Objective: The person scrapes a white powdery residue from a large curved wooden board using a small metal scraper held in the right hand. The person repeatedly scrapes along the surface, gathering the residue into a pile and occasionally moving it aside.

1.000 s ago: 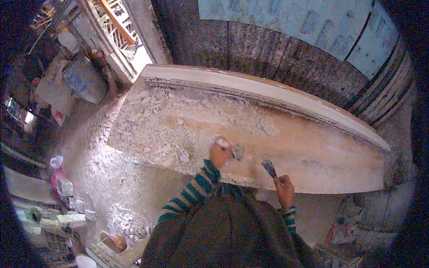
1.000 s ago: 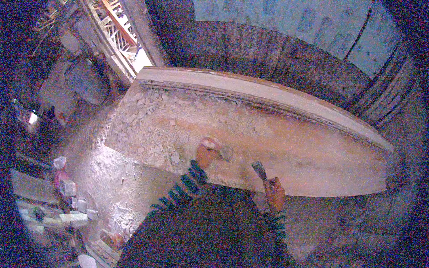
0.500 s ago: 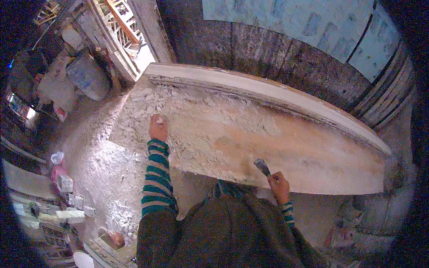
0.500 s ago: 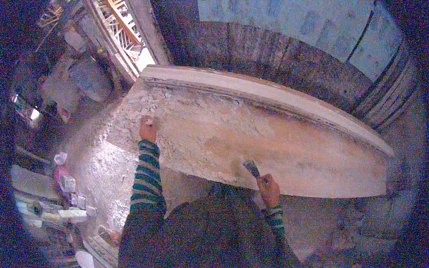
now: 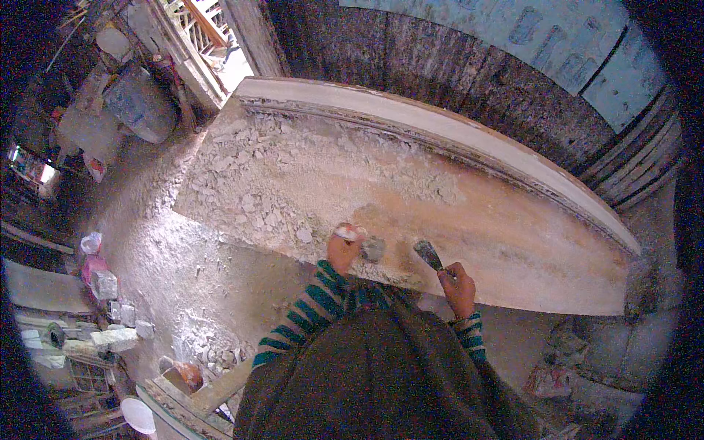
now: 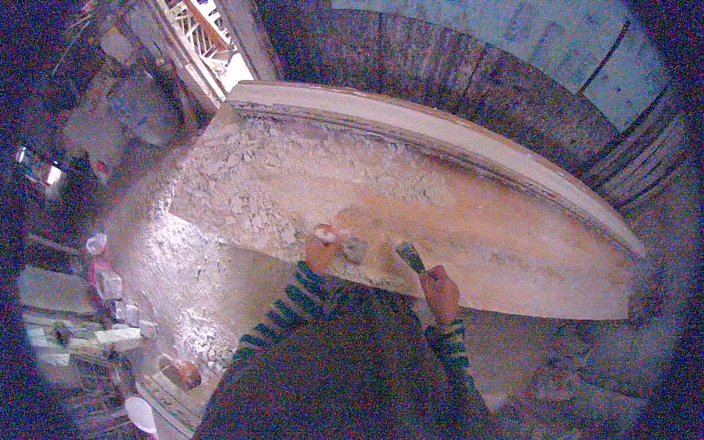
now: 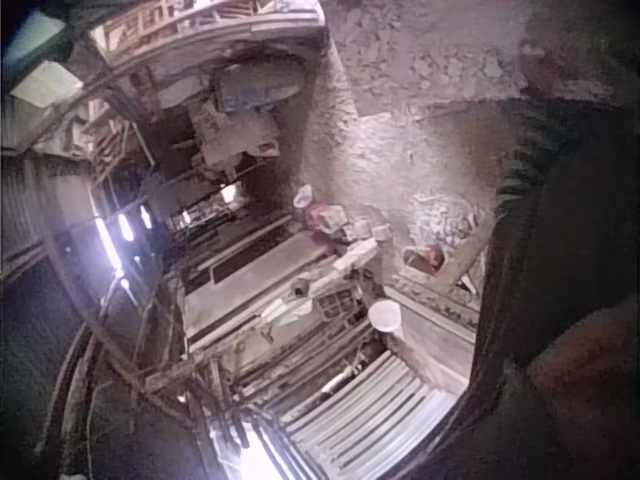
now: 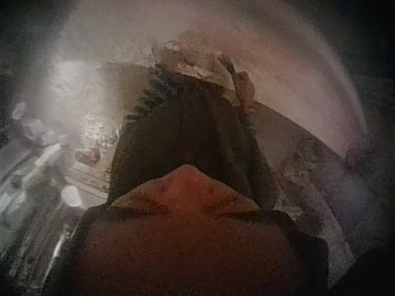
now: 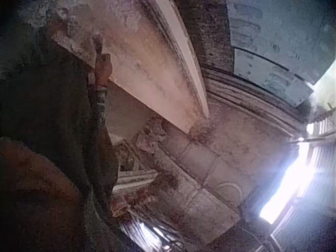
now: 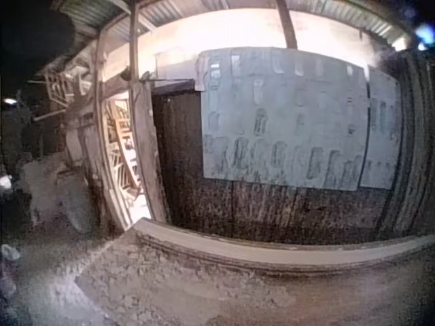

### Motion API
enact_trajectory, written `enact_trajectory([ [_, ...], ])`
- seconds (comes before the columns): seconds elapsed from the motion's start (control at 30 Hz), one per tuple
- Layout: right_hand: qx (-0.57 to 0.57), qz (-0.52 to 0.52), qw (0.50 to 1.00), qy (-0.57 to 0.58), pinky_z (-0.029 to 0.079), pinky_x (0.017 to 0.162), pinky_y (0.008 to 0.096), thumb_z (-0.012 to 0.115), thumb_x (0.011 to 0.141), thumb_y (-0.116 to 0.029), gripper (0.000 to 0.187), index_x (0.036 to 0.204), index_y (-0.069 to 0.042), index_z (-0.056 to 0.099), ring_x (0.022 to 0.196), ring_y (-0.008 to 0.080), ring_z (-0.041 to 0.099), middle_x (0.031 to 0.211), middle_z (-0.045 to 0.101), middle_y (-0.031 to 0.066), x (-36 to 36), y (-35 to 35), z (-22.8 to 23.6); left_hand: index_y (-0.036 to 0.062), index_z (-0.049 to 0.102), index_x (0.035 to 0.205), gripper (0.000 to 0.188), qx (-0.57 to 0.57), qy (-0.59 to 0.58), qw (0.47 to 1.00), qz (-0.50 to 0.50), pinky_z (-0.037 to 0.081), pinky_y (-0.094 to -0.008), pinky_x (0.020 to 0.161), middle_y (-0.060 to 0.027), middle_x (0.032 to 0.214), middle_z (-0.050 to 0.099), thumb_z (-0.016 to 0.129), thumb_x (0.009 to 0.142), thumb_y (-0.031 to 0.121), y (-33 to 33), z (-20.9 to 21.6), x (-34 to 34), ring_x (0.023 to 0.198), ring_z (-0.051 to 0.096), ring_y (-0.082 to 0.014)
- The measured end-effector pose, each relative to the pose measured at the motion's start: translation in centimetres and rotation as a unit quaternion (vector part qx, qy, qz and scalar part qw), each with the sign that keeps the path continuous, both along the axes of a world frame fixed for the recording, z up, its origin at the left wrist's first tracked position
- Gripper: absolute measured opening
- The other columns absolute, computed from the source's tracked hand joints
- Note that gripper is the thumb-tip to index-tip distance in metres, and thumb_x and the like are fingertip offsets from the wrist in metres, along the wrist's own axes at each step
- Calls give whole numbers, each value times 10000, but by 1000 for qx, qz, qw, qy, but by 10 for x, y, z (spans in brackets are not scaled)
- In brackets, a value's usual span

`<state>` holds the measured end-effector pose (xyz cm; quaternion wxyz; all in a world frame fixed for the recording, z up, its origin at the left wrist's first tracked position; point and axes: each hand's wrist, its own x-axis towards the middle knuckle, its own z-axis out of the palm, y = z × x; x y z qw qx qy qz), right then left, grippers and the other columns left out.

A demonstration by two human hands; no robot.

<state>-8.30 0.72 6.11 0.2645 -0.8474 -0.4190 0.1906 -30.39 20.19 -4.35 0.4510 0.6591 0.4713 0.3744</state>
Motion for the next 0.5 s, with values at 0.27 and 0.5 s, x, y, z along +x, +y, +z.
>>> enact_trajectory([
  [0.27, -17, -18, 999, -28, 466, 596, 395, 630, 795, -275, 228, 837, -63, 555, 686, 326, 620, 753, 638, 138, 6, -12, -2, 70, 521, 913, 192, 135, 177, 972, 71, 460, -361, 577, -106, 748, 605, 620, 772, 154, 139, 45, -173, 652, 600, -237],
  [0.5, -49, -84, 995, -19, 460, 587, 409, 641, 786, -271, 228, 849, -69, 555, 693, 337, 618, 747, 638, 135, 16, -29, 16, 123, 518, 954, 204, 140, 302, 918, 215, 468, -343, 589, -88, 784, 600, 610, 774, 147, 186, 77, -217, 633, 601, -230],
])
